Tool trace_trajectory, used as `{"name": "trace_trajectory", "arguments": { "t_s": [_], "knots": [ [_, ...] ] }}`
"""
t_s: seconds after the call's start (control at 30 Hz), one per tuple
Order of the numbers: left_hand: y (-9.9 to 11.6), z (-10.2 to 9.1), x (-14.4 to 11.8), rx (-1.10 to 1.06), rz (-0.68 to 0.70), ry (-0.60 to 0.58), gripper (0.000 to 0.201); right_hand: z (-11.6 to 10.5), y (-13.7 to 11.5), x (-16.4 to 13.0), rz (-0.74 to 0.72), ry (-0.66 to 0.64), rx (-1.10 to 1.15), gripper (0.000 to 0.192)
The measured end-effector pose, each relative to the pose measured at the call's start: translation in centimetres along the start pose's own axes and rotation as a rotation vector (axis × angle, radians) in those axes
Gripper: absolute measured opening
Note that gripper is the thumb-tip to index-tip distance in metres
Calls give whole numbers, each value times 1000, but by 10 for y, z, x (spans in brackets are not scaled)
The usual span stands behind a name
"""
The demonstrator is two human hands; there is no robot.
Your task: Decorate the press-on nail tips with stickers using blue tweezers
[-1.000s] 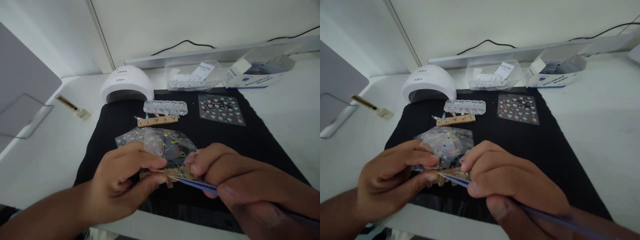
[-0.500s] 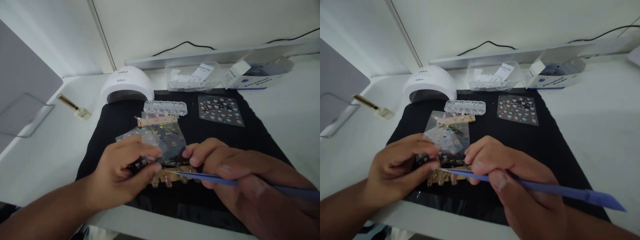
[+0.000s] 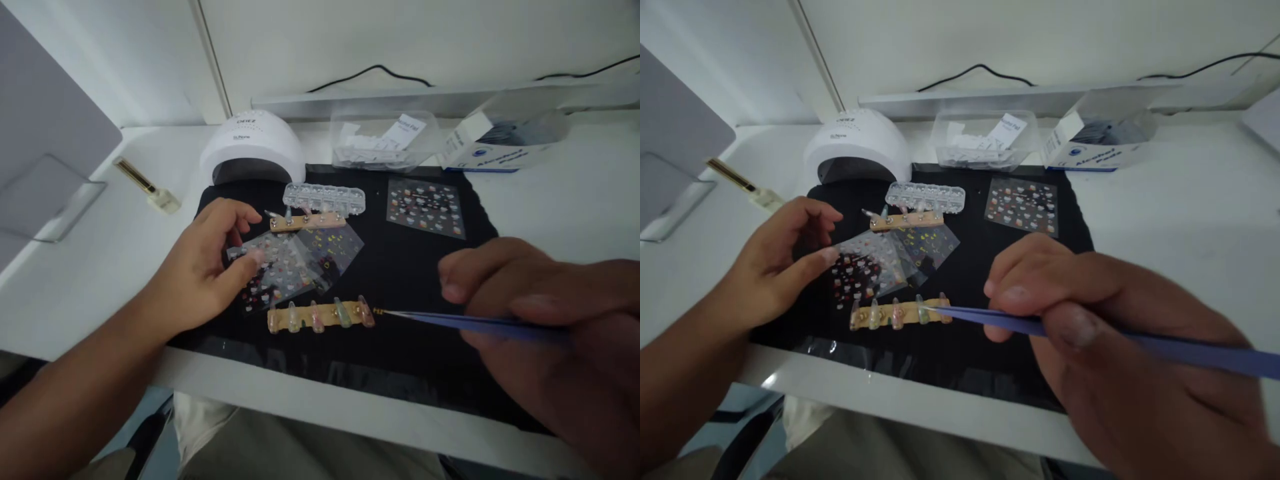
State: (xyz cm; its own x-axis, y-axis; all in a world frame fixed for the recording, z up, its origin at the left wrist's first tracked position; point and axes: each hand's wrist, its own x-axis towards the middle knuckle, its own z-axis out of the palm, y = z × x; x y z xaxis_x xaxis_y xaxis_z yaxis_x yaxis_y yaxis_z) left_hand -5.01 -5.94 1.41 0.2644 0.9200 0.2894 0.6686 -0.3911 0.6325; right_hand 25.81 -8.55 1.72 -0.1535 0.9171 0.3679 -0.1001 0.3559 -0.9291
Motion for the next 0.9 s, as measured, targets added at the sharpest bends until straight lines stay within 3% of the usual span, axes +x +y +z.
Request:
{"name": "trace_trajectory", "arguments": {
  "t_s": [0.13,0.17,0.27,0.33,0.53,0.9],
  "knots": [
    [42,1,-6,76,99,-218,21,-4,10,7,45,-36,14,13],
    [52,3,-6,106,134,-294,20,-4,14,9,110,-38,-6,15],
    [70,16,-4,174,154,-405,12,-4,23,12,120,-135,27,17],
    [73,26,-2,213,140,-414,13,-5,27,11,104,-207,49,18],
    [67,48,-2,272,95,-357,17,-11,32,7,123,-259,29,20],
    [63,55,-1,275,163,-362,9,-13,37,10,200,-335,-2,19]
  ]
}}
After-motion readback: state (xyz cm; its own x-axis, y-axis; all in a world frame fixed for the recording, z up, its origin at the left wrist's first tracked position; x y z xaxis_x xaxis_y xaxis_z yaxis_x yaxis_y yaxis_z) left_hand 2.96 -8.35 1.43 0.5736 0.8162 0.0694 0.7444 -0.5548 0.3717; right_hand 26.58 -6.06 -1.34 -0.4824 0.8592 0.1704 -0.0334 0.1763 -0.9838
